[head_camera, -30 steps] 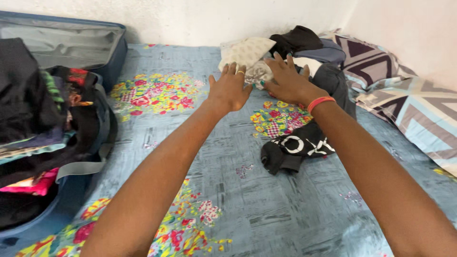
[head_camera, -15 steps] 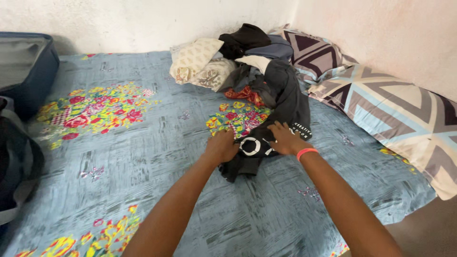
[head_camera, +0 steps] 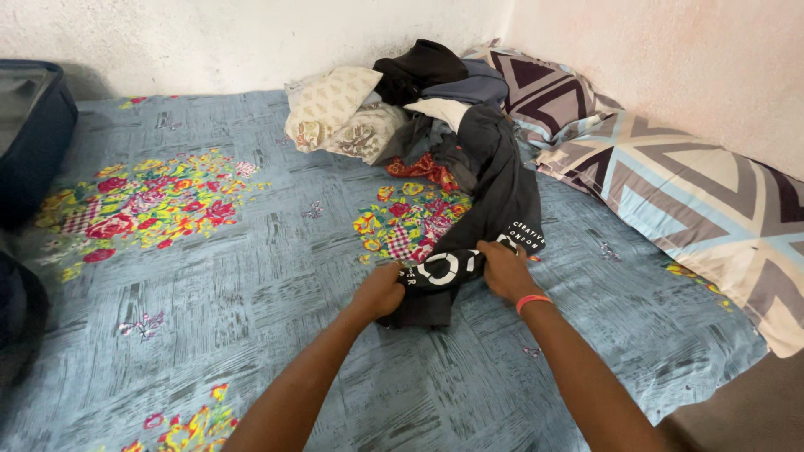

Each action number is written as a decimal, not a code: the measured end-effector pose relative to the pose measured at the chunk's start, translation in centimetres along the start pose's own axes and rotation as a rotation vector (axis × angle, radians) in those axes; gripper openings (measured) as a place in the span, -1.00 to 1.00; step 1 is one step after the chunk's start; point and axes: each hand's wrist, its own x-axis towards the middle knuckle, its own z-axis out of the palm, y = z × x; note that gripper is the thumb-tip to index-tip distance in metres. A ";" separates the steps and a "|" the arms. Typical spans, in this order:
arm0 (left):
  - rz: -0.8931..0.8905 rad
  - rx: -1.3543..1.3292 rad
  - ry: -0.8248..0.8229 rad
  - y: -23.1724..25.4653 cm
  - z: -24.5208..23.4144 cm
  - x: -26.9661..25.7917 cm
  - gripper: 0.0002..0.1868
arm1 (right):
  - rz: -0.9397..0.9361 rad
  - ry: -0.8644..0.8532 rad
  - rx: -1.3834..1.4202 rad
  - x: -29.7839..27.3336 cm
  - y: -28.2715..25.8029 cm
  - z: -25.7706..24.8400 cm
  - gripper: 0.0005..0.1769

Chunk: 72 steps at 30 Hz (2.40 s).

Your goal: The person smooths a black shirt on a bed, folds the sleeves and sides toward the center, then folds the bottom up to form a rectangle and places it in an open suitcase. They then take a pair of grey trousers, fold them in half lengthwise, then fold the legs upward into a square and place them in the suitcase.

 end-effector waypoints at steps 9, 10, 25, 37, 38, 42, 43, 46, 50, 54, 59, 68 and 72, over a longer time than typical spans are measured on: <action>-0.182 -0.369 0.177 1.2 -7.6 -2.6 -0.65 | 0.011 0.014 0.465 4.4 -5.3 0.6 -0.65; -0.181 -0.369 0.180 1.0 -9.0 -3.3 -0.65 | 0.008 0.015 0.464 4.6 -7.1 0.0 -0.65; 0.107 -0.829 0.701 1.5 -35.7 -11.0 -0.88 | 0.047 -0.014 -0.031 3.6 -15.9 -11.1 -0.55; -0.275 -0.877 0.356 9.8 -32.2 -15.7 -0.73 | 0.372 0.219 1.357 12.6 -9.0 -18.3 -0.61; -0.332 -1.015 0.317 10.8 -31.3 -16.3 -0.70 | 0.381 0.245 1.428 14.2 -9.1 -19.2 -0.61; -0.368 -1.321 0.279 11.6 -29.1 -17.5 -0.70 | -0.046 0.368 1.812 21.5 -11.0 -24.2 -0.63; -0.359 -1.428 0.283 10.8 -28.4 -17.8 -0.69 | -0.042 0.403 1.801 23.9 -12.5 -24.9 -0.58; -0.392 -1.468 0.296 6.7 -26.2 -19.1 -0.64 | -0.361 0.585 1.559 31.7 -18.8 -22.7 -0.59; -0.701 -1.379 0.587 0.0 -23.0 -19.5 -0.70 | -0.436 1.074 0.509 41.0 -31.5 -15.7 -0.28; -0.519 -1.019 0.888 -7.7 -24.3 -20.3 -0.71 | -0.726 0.608 0.776 42.1 -47.3 -3.7 -0.07; -0.928 -0.851 1.039 -12.5 -25.7 -22.1 -0.77 | -0.773 -0.085 0.648 29.4 -58.7 6.7 0.12; -0.813 -0.167 0.757 -11.3 -28.0 -23.4 -0.53 | -0.350 0.138 0.462 21.6 -40.0 8.2 -0.65; -0.980 0.039 0.584 -7.9 -30.0 -24.3 -0.55 | 0.173 -0.061 0.011 19.9 -27.7 6.5 -0.24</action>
